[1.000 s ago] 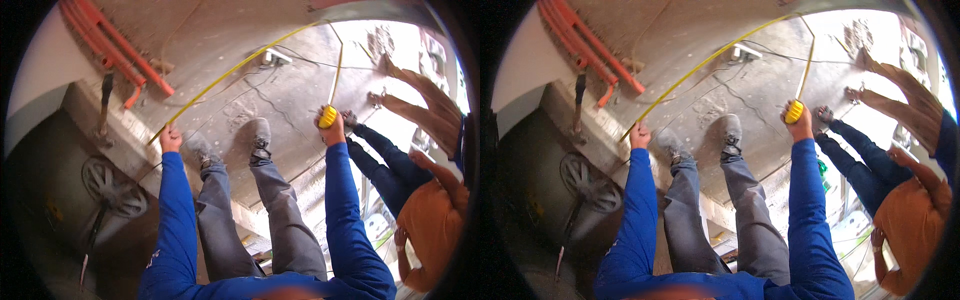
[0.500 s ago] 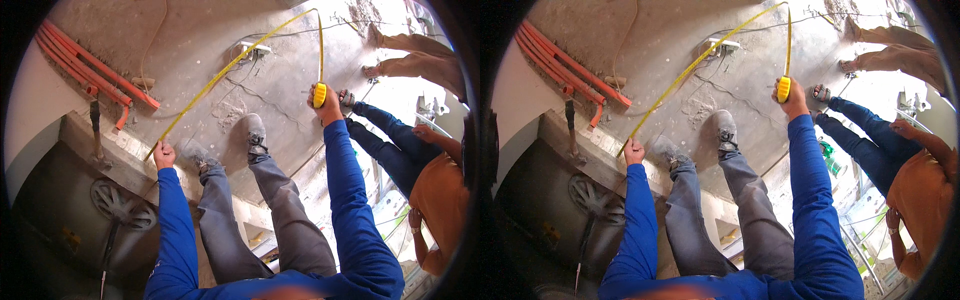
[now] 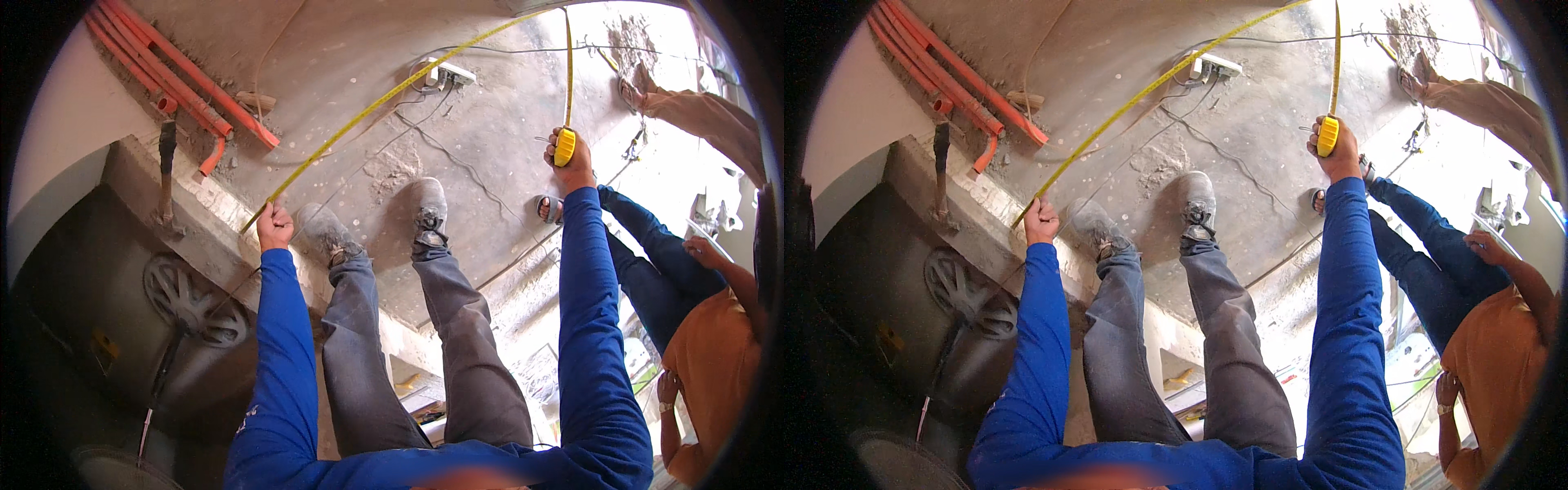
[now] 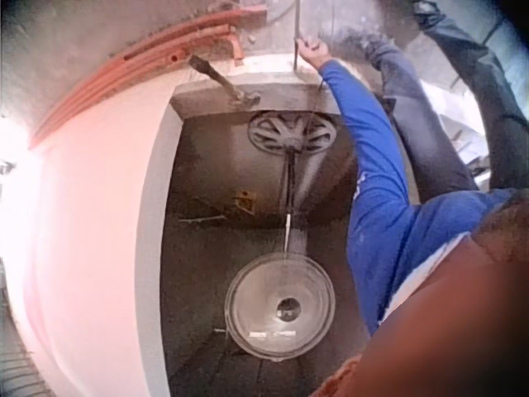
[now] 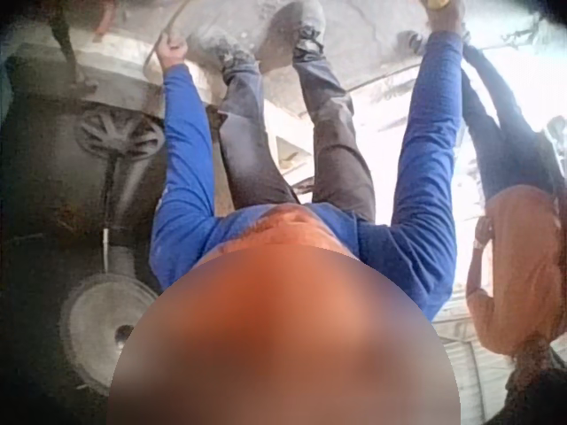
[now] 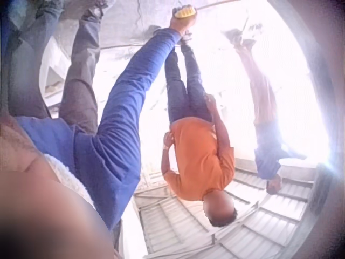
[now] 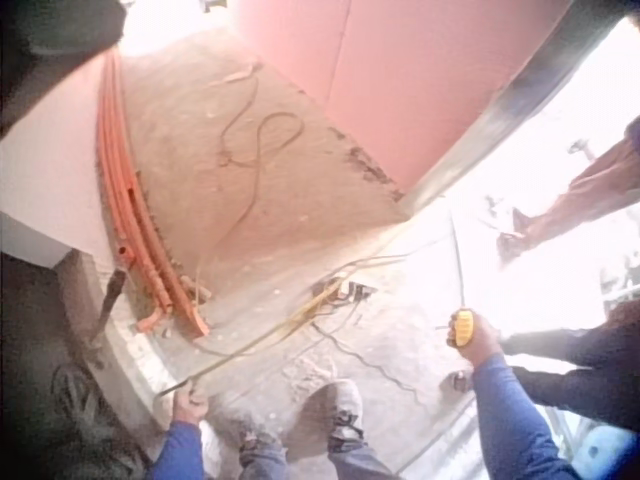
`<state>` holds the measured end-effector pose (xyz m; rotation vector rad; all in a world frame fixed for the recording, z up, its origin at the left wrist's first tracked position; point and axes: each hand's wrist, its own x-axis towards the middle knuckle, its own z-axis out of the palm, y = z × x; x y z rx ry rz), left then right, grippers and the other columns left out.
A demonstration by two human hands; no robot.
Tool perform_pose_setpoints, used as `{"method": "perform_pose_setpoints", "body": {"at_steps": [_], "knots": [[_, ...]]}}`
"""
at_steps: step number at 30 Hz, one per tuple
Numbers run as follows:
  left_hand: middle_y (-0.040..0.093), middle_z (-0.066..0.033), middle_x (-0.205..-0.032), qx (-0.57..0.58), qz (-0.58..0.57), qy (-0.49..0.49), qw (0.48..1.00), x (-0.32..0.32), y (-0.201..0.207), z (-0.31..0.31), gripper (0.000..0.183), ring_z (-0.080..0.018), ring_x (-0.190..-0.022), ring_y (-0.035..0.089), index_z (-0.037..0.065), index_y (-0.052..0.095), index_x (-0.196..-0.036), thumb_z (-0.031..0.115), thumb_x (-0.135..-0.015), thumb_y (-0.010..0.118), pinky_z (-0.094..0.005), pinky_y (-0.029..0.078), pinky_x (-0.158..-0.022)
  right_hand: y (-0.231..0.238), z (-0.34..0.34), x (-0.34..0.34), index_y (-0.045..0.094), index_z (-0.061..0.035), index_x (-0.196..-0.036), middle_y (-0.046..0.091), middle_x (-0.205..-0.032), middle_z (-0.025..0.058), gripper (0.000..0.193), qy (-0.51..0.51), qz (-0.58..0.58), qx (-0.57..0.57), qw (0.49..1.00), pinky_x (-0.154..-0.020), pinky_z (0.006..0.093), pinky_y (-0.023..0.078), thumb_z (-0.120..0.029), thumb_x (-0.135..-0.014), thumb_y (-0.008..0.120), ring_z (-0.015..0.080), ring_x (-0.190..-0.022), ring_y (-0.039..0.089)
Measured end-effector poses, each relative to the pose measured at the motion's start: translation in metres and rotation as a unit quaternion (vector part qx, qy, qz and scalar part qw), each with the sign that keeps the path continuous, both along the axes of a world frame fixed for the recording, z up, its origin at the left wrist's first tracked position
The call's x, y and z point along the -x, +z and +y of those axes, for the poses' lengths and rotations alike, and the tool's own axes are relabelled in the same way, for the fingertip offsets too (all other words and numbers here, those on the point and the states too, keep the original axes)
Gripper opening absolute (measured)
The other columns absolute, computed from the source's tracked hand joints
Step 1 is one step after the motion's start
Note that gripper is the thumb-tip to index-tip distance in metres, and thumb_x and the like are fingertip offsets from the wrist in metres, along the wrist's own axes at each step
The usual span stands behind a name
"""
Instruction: The person positions a long metal trim piece along the base of a wall, aligns it with a laser level, and measures the floor area with a tape measure. The person adjusts the trim and repositions it several times while another person stands nearby.
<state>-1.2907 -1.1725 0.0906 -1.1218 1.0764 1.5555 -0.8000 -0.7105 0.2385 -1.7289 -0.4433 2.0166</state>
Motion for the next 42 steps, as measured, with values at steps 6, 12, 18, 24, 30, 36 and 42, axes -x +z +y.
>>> {"method": "perform_pose_setpoints", "body": {"at_steps": [6,12,18,24,30,36,42], "knots": [[0.039,0.0056,-0.059,-0.045,-0.025,0.017,0.999,-0.006,0.002,-0.003,0.030,-0.0045,-0.042,0.033,0.003,0.059,-0.116,0.028,-0.102,0.051,-0.0182,0.030,-0.039,-0.028,0.006,-0.030,0.062,-0.0039,-0.107,0.063,-0.078,0.0021,0.031,0.016,0.012,-0.066,0.998,-0.057,0.0310,0.050,-0.030,-0.097,0.047,0.0159,-0.063,0.059],[0.062,-0.0060,-0.094,-0.042,-0.011,0.062,0.997,-0.009,0.000,-0.002,0.010,-0.0070,-0.048,0.037,0.010,0.053,-0.103,0.019,-0.101,0.051,-0.0204,0.032,-0.041,-0.029,0.014,-0.027,0.061,-0.0065,-0.101,0.061,-0.078,0.0030,0.024,0.023,0.016,-0.009,1.000,-0.056,0.0310,0.050,-0.028,-0.097,0.051,0.0171,-0.059,0.057],[0.060,-0.0050,-0.089,-0.032,0.005,0.066,0.997,-0.012,0.006,0.001,0.008,-0.0062,-0.049,0.036,0.012,0.053,-0.104,0.020,-0.101,0.050,-0.0197,0.031,-0.042,-0.021,0.006,-0.009,0.060,-0.0056,-0.101,0.061,-0.078,0.0040,0.022,0.030,-0.023,-0.023,0.999,-0.059,0.0302,0.048,-0.026,-0.095,0.054,0.0168,-0.060,0.057],[0.052,0.0020,-0.077,-0.050,-0.001,0.050,0.997,-0.007,0.000,0.001,0.011,-0.0055,-0.050,0.035,0.011,0.054,-0.105,0.021,-0.100,0.052,-0.0196,0.029,-0.043,-0.026,0.004,-0.012,0.059,-0.0053,-0.103,0.060,-0.079,0.0044,0.022,0.044,-0.015,-0.032,0.998,-0.059,0.0297,0.046,-0.025,-0.093,0.055,0.0169,-0.062,0.058],[0.043,0.0044,-0.060,-0.090,-0.051,0.067,0.992,-0.010,-0.008,-0.012,0.033,-0.0050,-0.045,0.035,0.001,0.056,-0.123,0.024,-0.100,0.049,-0.0208,0.030,-0.039,-0.046,-0.005,-0.036,0.058,-0.0077,-0.116,0.063,-0.094,0.0042,0.032,0.031,0.000,-0.099,0.995,-0.070,0.0356,0.056,-0.009,-0.085,0.068,0.0185,-0.077,0.063],[0.058,-0.0083,-0.136,-0.034,0.038,-0.027,0.998,0.002,-0.017,-0.017,0.036,-0.0052,-0.046,0.034,0.004,0.050,-0.132,0.026,-0.105,0.041,-0.0173,0.035,-0.040,-0.030,-0.001,-0.008,0.064,-0.0089,-0.095,0.062,-0.075,0.0061,0.026,0.003,-0.054,-0.002,0.999,-0.058,0.0391,0.053,-0.032,-0.094,0.051,0.0210,-0.062,0.061],[0.055,-0.0068,-0.140,-0.078,0.003,-0.033,0.996,0.005,-0.016,-0.022,0.040,-0.0056,-0.048,0.034,0.003,0.044,-0.137,0.026,-0.105,0.039,-0.0176,0.035,-0.041,-0.017,-0.009,0.006,0.061,-0.0069,-0.093,0.061,-0.074,0.0064,0.024,-0.038,-0.085,-0.012,0.996,-0.054,0.0374,0.051,-0.029,-0.094,0.052,0.0212,-0.059,0.059]]}}
